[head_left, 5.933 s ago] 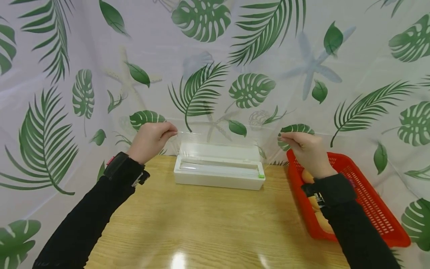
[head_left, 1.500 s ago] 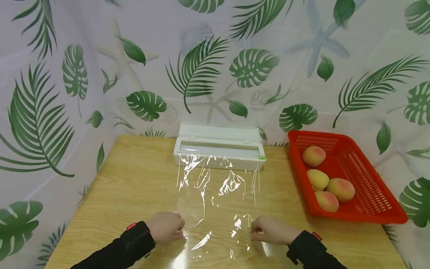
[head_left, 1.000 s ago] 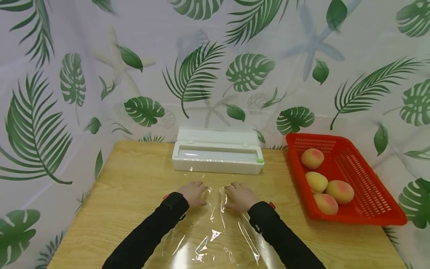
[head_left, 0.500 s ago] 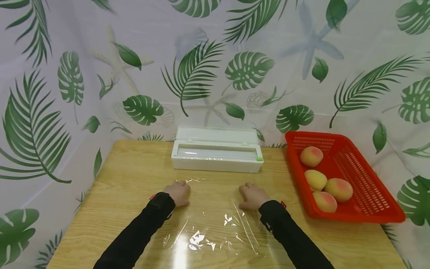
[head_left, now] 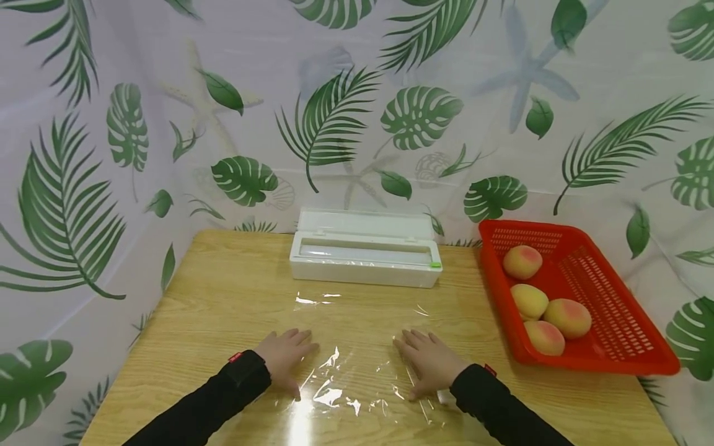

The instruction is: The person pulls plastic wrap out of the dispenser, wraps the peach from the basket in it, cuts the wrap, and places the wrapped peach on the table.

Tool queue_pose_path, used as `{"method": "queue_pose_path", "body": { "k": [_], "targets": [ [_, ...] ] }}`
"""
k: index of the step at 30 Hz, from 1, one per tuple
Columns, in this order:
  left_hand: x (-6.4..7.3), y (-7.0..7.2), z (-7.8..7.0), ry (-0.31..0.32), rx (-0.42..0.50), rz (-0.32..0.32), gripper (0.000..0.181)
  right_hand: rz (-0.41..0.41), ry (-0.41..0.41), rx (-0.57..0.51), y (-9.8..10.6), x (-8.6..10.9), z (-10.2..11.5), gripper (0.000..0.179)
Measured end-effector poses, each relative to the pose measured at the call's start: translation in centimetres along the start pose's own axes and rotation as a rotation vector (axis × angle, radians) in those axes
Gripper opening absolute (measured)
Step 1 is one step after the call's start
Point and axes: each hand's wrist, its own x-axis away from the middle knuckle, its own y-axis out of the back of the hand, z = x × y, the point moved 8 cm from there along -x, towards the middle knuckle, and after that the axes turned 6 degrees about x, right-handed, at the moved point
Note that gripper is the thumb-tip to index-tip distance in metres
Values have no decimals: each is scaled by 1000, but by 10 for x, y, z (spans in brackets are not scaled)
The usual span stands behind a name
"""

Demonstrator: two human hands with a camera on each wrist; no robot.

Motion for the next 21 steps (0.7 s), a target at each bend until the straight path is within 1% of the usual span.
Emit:
{"method": "queue_pose_path", "body": {
  "k": [3,5,9,11,13,16,19,21],
  "targets": [
    [3,-8,5,13,-28,17,90,16,-19,12,-9,5,-7,98],
    [6,-9,6,23,-41,26,86,17,-21,11,-13,7,-9,97],
    [11,-4,4,33,-22,34,82,7,-15,-25,-15,9,-12,97],
    [12,0,1,32,12,23,81,-16,-13,-57,-12,11,-13,95],
    [11,3,0,33,46,6,78,-57,-12,-88,-6,12,-13,91],
    [9,7,-1,38,72,-39,73,-166,-15,-107,12,13,-17,79],
    [5,8,-2,41,55,-72,66,-266,-33,-141,35,17,-23,65],
    [4,9,-3,39,46,-89,60,-301,-64,-159,49,20,-31,58]
  ]
}}
